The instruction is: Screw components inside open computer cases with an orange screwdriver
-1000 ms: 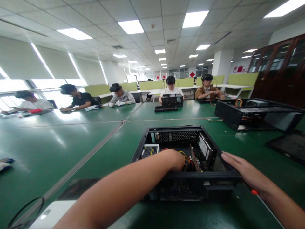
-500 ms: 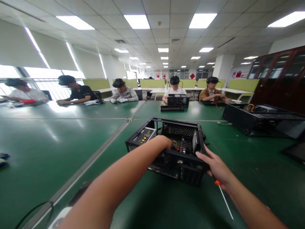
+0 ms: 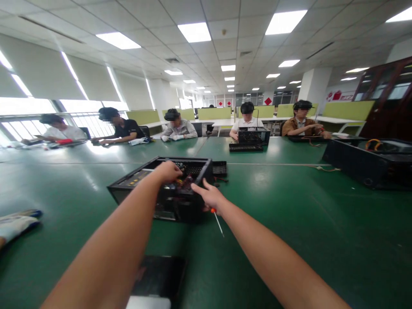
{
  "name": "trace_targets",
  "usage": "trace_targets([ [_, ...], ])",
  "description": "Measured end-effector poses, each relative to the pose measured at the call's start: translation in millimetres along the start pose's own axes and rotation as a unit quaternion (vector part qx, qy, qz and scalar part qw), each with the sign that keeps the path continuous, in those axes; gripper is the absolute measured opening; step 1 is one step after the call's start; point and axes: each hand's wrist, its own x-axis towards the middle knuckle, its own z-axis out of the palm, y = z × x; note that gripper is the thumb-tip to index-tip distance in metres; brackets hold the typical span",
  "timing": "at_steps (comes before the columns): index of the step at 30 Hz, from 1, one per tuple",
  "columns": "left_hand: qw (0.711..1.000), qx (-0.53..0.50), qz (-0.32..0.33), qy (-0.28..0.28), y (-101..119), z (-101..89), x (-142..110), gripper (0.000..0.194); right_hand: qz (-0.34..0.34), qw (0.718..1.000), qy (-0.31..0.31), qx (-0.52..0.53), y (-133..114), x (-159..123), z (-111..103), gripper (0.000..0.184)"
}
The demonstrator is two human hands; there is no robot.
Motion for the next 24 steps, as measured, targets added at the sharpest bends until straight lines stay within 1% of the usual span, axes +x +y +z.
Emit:
trace_targets([
  [1,0.999,-0.011,-0.019,0.043,-7,-11.9,-3,0.034,0.026,1.000,-0.005,-0.003,-1,13,11,0.059],
  [2,0.996,-0.023,-0.031,0.080,-11,-23.0,-7,0.038,0.050,0.999,-0.004,-0.005,-1,23,19,0.051],
  [3,0.992,-0.036,-0.038,0.111,-11,-32.6,-11,0.042,0.073,0.997,0.000,-0.005,0,28,26,0.045],
  [5,0.986,-0.067,-0.031,0.148,0,-44.2,-22,0.044,0.106,0.994,-0.005,0.000,6,30,33,0.040],
  [7,0.982,-0.101,-0.010,0.157,23,-43.6,-34,0.042,0.128,0.992,-0.011,0.007,14,20,32,0.038],
  [8,0.981,-0.120,0.002,0.155,38,-38.5,-41,0.042,0.134,0.991,-0.012,0.012,18,13,28,0.037],
  [10,0.975,-0.163,0.027,0.146,72,-19.6,-52,0.040,0.134,0.991,-0.005,0.025,23,-5,12,0.036],
  [12,0.967,-0.209,0.053,0.139,111,9.5,-62,0.039,0.128,0.991,0.014,0.039,26,-26,-15,0.037],
  [14,0.954,-0.255,0.081,0.137,150,46.1,-73,0.037,0.122,0.990,0.038,0.052,29,-53,-53,0.036],
  [17,0.933,-0.315,0.122,0.125,203,104.5,-93,0.033,0.115,0.988,0.074,0.077,36,-106,-121,0.036],
  [19,0.920,-0.344,0.153,0.108,231,138.0,-109,0.034,0.099,0.985,0.098,0.100,42,-149,-167,0.035],
  [21,0.907,-0.364,0.192,0.091,252,162.7,-125,0.039,0.068,0.982,0.122,0.126,47,-190,-209,0.034],
  [23,0.891,-0.380,0.236,0.078,268,178.0,-139,0.042,0.024,0.978,0.142,0.151,52,-225,-243,0.033],
  [24,0.882,-0.386,0.260,0.072,275,182.7,-145,0.041,0.001,0.975,0.151,0.162,55,-238,-256,0.032],
])
